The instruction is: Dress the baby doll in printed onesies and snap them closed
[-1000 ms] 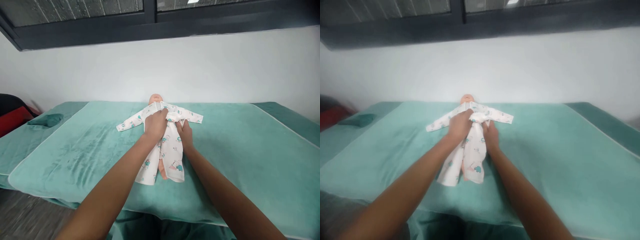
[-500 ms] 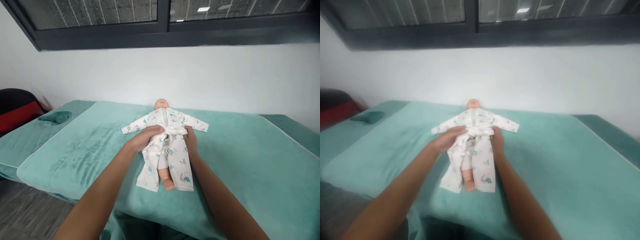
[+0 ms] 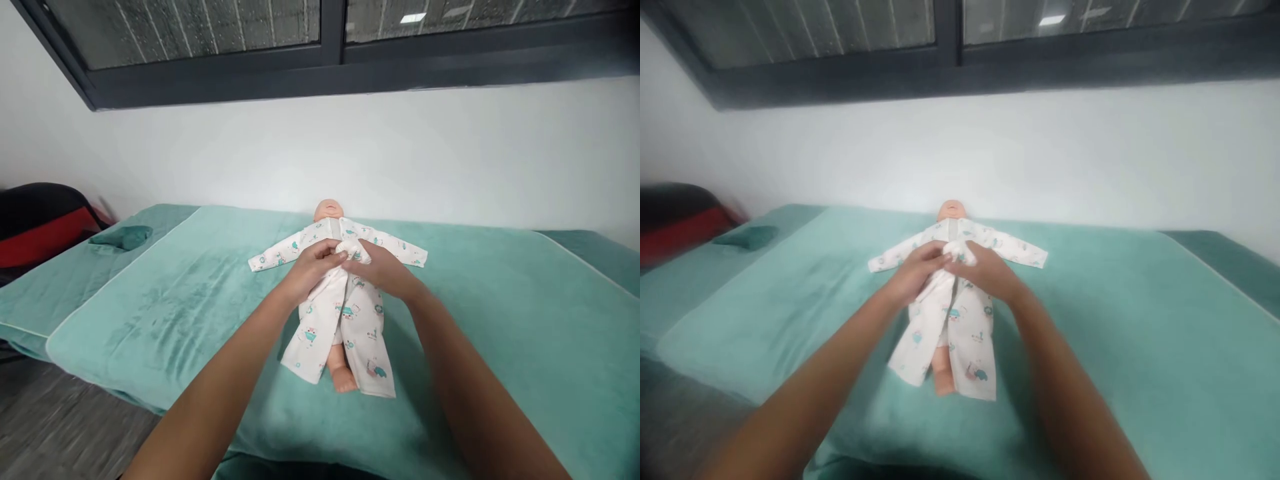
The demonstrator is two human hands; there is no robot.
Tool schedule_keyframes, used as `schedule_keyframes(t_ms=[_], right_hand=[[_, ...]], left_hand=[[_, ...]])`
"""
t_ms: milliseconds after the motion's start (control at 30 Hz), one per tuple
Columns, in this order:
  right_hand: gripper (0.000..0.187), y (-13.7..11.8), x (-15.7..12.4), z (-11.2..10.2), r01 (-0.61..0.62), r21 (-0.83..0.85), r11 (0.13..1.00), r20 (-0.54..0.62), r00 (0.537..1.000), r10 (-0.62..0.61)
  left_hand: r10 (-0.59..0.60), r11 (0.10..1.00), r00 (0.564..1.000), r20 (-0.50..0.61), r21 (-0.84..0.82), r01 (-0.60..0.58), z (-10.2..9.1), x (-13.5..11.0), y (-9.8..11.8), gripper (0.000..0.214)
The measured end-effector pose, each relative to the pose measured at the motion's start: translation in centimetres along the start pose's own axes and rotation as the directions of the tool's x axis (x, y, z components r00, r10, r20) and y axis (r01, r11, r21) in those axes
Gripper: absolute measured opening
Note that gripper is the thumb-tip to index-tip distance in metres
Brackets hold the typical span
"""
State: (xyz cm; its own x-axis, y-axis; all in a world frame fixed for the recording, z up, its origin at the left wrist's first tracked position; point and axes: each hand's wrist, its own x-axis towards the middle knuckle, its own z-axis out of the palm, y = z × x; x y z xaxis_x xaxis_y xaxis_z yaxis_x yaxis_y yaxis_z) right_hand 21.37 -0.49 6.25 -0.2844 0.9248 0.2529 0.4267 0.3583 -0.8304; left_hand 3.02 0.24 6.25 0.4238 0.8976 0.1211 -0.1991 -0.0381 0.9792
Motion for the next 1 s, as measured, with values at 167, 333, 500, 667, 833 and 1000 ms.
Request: schedule_keyframes(t_ms=[167,333,500,667,833,1000], right_hand=[[0.025,1.1,1.9,0.0,-0.147,0.311,0.939,0.079,0.988,0.129],[0.021,3.6,1.4,1.6,-0.201,0.589,0.783,0.045,0.975,0.217],[0.025,2.5,1.5,2.1,-0.251,0.601,0.759,0.109,0.966,0.233],[0.041,1.4,1.0,2.1,-0.145,0.492,0.858,0.127,0.987,0.094],[0.053,0.6,0.6,2.3,-0.034,0.437,0.899,0.171,0.984,-0.046],[0.053,0.7,0.5,1.4,-0.1,0.356,0.929,0.26,0.966,0.005]], left_hand=[[-0.003,0.984,0.997,-0.08,0.18,0.017,-1.0,0.5,0.4,0.032],[-0.151,0.953,0.986,0.065,0.275,0.127,-3.0,-1.2,0.3,0.038],[-0.141,0.99,0.985,-0.096,0.005,0.142,-2.8,-1.7,-0.9,0.035],[-0.057,0.994,0.96,-0.275,-0.105,0.029,-0.6,-0.9,-1.4,0.037],[-0.04,0.995,0.938,-0.343,-0.103,0.005,0.5,-0.8,-1.0,0.035],[-0.067,0.995,0.945,-0.321,-0.086,0.041,-0.6,-0.9,-1.1,0.033]])
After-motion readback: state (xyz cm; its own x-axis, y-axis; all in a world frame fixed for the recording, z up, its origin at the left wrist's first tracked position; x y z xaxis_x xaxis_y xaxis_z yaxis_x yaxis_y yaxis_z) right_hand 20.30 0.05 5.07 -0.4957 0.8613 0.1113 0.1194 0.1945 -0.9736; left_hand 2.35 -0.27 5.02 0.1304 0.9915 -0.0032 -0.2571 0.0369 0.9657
